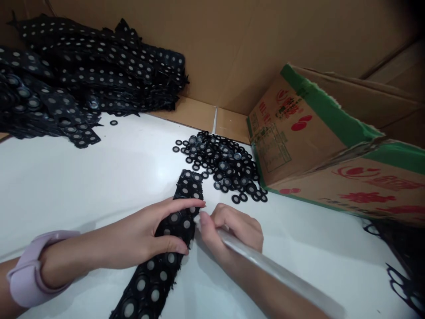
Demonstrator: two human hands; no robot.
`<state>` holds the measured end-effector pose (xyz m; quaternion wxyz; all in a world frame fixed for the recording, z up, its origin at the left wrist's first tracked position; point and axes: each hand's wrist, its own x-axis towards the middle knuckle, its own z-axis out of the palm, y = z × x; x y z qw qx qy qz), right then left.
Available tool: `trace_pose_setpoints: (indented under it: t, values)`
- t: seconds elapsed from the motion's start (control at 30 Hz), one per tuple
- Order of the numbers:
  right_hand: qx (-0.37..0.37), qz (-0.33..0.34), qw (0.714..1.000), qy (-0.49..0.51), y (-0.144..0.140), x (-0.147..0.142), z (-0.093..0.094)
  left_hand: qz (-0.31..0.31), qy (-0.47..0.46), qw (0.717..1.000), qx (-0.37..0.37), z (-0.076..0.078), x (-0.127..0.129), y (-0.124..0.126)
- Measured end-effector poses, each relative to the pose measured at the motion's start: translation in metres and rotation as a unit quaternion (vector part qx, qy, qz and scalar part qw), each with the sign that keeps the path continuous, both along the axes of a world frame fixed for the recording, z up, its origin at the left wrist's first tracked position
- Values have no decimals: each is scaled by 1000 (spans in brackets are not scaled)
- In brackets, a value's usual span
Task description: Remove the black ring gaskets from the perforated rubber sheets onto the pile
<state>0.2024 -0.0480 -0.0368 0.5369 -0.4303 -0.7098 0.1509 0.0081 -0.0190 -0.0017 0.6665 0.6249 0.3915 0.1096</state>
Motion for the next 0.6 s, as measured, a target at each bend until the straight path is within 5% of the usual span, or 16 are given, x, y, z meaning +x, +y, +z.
trace_pose_setpoints:
  t: [0.13, 0.3, 0.6]
  values:
    - [-27, 16, 996, 79, -8, 8, 11, -6, 19, 1000, -18, 3, 1, 3]
    - [-11, 81, 996, 33, -10, 4, 13, -7, 38, 999, 36, 2, 1, 2]
    - [-29, 73, 997, -4, -10, 4, 8, -2, 40, 998, 42, 2, 0, 0]
